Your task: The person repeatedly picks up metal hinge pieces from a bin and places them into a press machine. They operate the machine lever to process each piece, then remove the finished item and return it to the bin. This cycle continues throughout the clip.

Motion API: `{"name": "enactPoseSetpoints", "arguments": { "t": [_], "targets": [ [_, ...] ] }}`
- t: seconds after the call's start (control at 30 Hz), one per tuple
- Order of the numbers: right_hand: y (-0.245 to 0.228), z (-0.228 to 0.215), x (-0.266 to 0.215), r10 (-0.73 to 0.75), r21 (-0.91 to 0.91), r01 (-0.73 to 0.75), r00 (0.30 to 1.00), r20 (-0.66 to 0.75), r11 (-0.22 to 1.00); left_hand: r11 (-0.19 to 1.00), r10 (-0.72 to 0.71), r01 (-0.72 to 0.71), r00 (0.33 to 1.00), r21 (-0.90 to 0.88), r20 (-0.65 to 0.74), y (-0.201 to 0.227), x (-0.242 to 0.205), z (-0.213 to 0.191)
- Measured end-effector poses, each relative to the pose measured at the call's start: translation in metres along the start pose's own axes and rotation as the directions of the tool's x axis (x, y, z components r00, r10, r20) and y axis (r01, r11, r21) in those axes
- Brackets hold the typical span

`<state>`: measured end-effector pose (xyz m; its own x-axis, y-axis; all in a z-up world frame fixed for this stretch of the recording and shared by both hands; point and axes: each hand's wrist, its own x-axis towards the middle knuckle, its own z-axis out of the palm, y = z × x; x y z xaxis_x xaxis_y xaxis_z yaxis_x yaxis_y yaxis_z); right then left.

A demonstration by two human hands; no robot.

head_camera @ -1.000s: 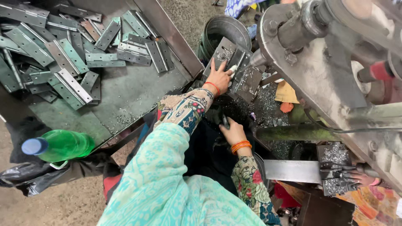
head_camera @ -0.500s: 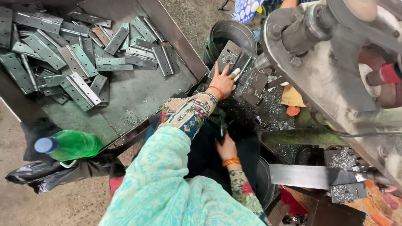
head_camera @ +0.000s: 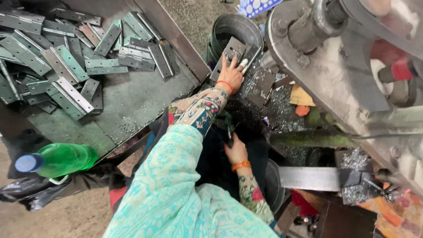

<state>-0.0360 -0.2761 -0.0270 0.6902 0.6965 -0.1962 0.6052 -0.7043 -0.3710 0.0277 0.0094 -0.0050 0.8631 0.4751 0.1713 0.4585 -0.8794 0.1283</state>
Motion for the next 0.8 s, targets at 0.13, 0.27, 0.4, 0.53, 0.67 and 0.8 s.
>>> {"name": "enactPoseSetpoints", "arguments": {
  "t": [0.13, 0.27, 0.4, 0.53, 0.67, 0.8],
  "targets": [
    [0.0, -0.016, 0.013, 0.02, -0.117, -0.008, 0.994, 0.103, 0.993, 0.998, -0.02, 0.017, 0.998, -0.061, -0.052, 0.003, -0.002, -0.008],
    [-0.006, -0.032, 0.022, 0.019, -0.118, 0.001, 0.985, 0.17, 0.993, 1.0, -0.01, 0.011, 0.999, -0.026, 0.037, 0.003, -0.001, -0.013],
    [-0.004, -0.021, 0.011, 0.042, -0.086, -0.032, 0.992, 0.116, 0.996, 1.0, 0.017, -0.017, 1.0, 0.014, 0.012, 0.008, 0.003, -0.011],
    [-0.003, -0.002, 0.005, 0.001, 0.013, -0.001, 0.999, 0.034, 1.0, 0.996, 0.024, -0.024, 1.0, 0.091, -0.005, 0.005, -0.001, -0.014],
    [0.001, -0.009, 0.002, -0.009, -0.009, 0.01, 0.994, 0.112, 1.0, 0.992, 0.037, -0.041, 0.999, 0.12, 0.035, 0.014, -0.002, -0.026],
    [-0.007, -0.031, 0.017, 0.003, -0.068, 0.007, 0.99, 0.14, 0.998, 0.989, 0.028, -0.041, 0.996, 0.144, 0.087, 0.007, -0.011, -0.038]
  ]
}}
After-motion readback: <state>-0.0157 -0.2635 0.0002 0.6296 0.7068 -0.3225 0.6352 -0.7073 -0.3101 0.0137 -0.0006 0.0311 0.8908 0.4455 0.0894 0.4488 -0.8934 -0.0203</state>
